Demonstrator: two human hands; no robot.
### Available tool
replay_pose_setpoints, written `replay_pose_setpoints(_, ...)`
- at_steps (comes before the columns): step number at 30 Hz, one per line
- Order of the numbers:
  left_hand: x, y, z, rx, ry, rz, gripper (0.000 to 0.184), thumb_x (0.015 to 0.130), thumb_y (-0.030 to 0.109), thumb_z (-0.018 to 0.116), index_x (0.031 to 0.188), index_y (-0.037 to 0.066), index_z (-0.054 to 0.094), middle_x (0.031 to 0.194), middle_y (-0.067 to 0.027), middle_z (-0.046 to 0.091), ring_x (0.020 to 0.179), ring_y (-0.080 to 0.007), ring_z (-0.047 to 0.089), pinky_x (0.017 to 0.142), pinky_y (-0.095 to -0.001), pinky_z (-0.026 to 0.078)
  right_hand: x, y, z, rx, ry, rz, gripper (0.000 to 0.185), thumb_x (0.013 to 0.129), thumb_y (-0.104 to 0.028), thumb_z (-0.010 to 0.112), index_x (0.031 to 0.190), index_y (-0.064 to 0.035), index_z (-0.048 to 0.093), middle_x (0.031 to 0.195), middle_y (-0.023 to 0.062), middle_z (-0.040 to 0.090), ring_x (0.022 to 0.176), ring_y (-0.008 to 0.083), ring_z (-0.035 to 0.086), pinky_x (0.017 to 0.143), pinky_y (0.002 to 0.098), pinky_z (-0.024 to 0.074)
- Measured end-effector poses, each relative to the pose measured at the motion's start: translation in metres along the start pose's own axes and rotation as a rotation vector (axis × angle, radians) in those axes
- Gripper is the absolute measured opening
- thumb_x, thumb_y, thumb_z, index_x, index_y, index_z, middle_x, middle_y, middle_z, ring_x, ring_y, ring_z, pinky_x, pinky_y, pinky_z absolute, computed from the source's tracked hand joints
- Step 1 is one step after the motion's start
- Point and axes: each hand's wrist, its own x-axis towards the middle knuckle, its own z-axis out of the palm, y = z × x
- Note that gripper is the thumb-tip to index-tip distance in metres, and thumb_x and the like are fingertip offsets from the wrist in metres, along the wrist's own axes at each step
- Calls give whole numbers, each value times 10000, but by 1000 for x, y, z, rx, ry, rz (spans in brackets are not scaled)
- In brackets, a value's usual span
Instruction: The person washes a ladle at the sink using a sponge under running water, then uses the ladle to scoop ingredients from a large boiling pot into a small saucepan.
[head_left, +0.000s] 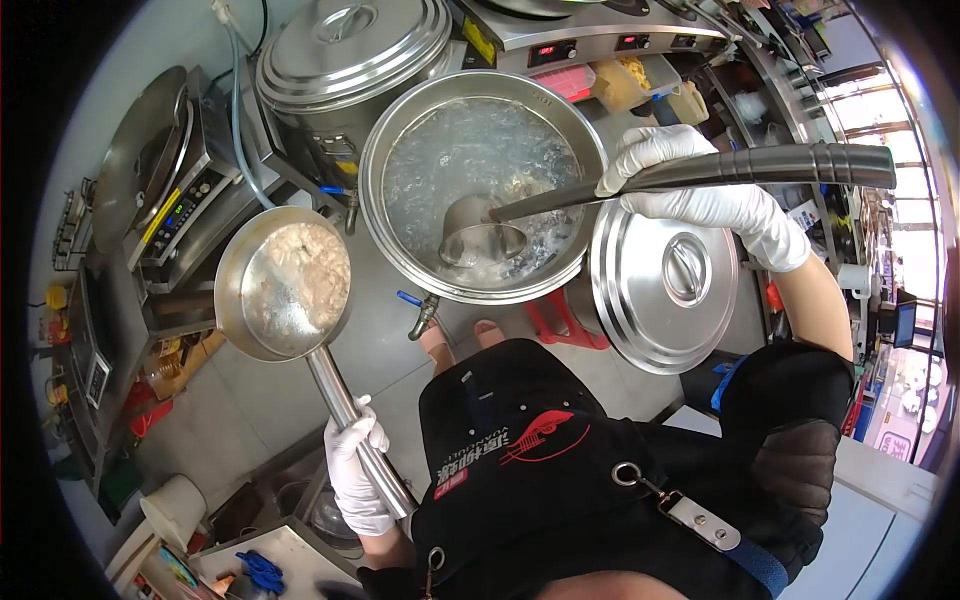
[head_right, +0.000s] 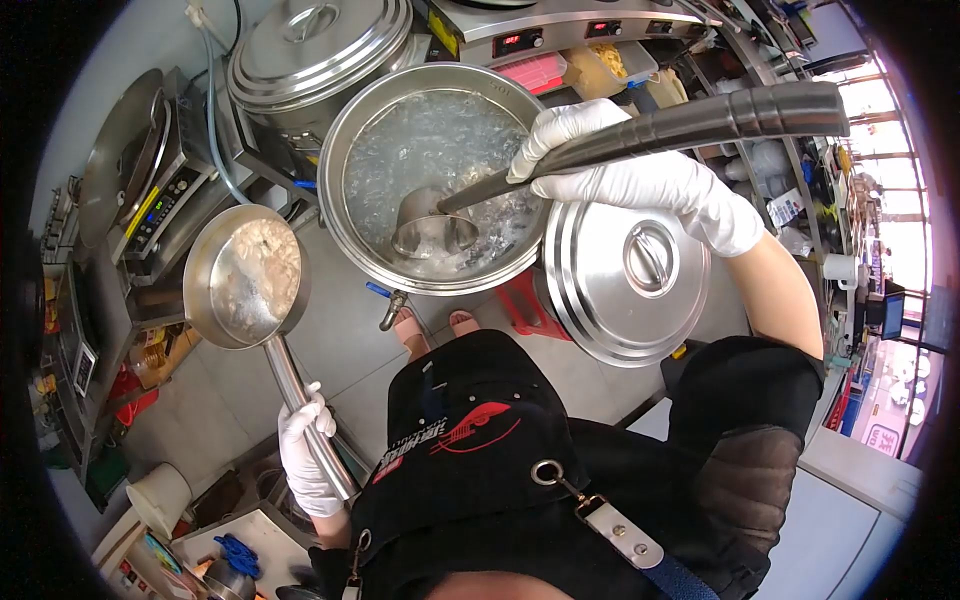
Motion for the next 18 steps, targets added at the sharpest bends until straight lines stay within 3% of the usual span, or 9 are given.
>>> replay_pose_setpoints(5,0,0,1,-9,0,2,364,811,55,596,1144,-78,532,821,-66,535,584,-128,529,526,-266,439,-3,3,1,-44,-24,-47,195,762,-145,774,913,-31,727,861,90,679,812,220,636,755,345,506)
replay_pose_setpoints(8,-1,2,1,-8,5,-7,361,809,50,595,1141,-78,532,814,-66,534,582,-126,528,527,-265,440,-6,-5,-3,-54,-107,35,198,805,-124,736,969,-14,719,909,106,662,897,200,625,830,320,497)
replay_pose_setpoints(12,-2,3,4,9,10,-6,371,816,79,615,1147,-70,541,798,-46,531,591,-104,510,535,-248,432,-12,-7,5,8,-25,49,217,758,-175,763,917,-32,730,862,97,686,803,223,635,745,345,507)
replay_pose_setpoints(18,-2,3,2,8,19,-16,369,814,75,610,1147,-68,539,808,-53,534,593,-113,517,537,-256,437,-16,-13,-9,37,3,66,200,802,-72,715,992,-7,716,920,91,698,882,173,654,855,311,519)
